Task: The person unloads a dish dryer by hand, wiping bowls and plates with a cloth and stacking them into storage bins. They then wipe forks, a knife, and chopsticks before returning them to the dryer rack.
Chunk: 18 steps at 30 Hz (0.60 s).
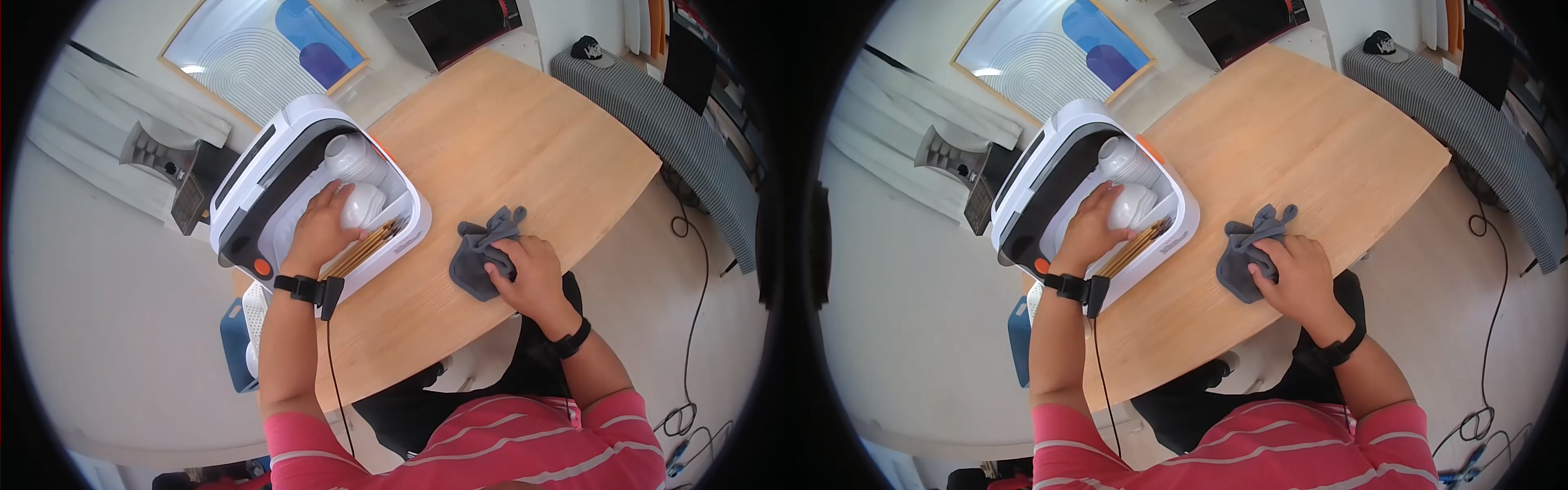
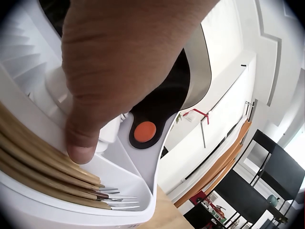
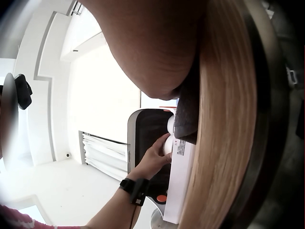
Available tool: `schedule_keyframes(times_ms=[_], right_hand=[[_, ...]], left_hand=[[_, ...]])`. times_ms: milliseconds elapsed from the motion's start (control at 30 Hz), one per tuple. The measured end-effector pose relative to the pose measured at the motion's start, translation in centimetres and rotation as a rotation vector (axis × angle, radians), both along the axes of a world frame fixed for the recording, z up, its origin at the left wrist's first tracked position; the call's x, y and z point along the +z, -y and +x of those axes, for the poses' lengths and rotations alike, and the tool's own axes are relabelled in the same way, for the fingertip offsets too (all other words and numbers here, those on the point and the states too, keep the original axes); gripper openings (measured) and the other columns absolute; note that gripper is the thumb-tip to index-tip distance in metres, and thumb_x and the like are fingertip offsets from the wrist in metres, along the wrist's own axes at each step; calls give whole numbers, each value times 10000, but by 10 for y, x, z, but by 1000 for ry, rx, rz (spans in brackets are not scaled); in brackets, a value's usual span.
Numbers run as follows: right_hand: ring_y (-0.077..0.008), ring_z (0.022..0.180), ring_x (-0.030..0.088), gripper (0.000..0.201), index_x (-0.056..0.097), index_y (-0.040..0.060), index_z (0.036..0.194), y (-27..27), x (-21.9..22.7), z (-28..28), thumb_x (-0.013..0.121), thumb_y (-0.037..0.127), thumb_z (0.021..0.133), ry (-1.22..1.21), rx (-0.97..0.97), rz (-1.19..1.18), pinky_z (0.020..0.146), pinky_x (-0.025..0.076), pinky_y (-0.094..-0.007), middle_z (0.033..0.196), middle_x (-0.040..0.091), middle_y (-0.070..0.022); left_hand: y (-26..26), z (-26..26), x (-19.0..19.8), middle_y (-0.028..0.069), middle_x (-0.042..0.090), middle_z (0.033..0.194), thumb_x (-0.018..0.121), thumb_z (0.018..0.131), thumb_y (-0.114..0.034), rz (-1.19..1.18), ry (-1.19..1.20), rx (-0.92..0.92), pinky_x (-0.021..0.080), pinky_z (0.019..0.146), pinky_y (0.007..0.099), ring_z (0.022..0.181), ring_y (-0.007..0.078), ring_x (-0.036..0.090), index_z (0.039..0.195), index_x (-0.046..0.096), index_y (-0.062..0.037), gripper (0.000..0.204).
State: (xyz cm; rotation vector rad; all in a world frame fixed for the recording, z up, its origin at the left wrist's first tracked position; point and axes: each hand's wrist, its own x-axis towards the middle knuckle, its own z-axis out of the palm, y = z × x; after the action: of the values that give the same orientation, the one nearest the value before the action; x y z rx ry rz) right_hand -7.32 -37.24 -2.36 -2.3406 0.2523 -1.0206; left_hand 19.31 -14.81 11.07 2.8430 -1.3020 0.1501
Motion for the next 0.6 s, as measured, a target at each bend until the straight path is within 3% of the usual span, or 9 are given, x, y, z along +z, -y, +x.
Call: schedule_keyframes(times_ms=[200, 400, 467, 500, 533, 600], right_hand=[[-325, 849, 614, 347, 677, 110, 1103, -1, 1, 0, 801, 217, 796, 2, -6, -6, 782, 465, -438, 887, 623, -94], [-353, 874, 629, 357, 678, 96, 1099, -1, 1, 2, 808, 198, 782, 5, 4, 35, 798, 476, -450, 921, 659, -119], [-361, 883, 632, 359, 678, 92, 1097, -1, 2, 2, 809, 194, 779, -9, 29, 45, 802, 478, -454, 929, 669, -127], [-365, 887, 633, 357, 678, 90, 1095, -1, 1, 3, 808, 191, 778, -11, 13, 37, 802, 478, -457, 926, 672, -130], [-369, 890, 633, 355, 678, 89, 1093, -2, 0, 4, 806, 188, 777, -9, 4, 31, 802, 477, -460, 923, 676, -133], [-379, 903, 629, 338, 673, 75, 1090, -4, 2, 4, 797, 168, 790, -4, 5, -1, 799, 474, -466, 951, 680, -140]], left_hand=[[-2, 0, 1, 168, 441, 1587, 896, 721, -287, -25, -37, 17, 410, 1168, 410, 1421, 363, 469, 1492, 513, -101, 881], [-29, -16, -6, 180, 529, 1508, 828, 817, -247, -300, -20, -4, 465, 1103, 422, 1347, 376, 540, 1376, 609, -77, 624], [-49, -39, -1, 184, 594, 1430, 786, 859, -167, -422, -17, -118, 495, 1053, 412, 1292, 365, 587, 1285, 652, -57, 460], [-58, -55, 2, 161, 689, 1279, 763, 868, -114, -502, 23, -128, 542, 968, 384, 1170, 346, 664, 1161, 703, -38, 309], [-76, -60, 1, 161, 689, 1279, 763, 868, -114, -509, 38, -93, 542, 968, 384, 1170, 346, 664, 1161, 703, -38, 309], [-118, -69, 5, 131, 745, 1123, 745, 871, -90, -568, -37, -26, 572, 880, 357, 1025, 332, 718, 1051, 739, -32, 189]])
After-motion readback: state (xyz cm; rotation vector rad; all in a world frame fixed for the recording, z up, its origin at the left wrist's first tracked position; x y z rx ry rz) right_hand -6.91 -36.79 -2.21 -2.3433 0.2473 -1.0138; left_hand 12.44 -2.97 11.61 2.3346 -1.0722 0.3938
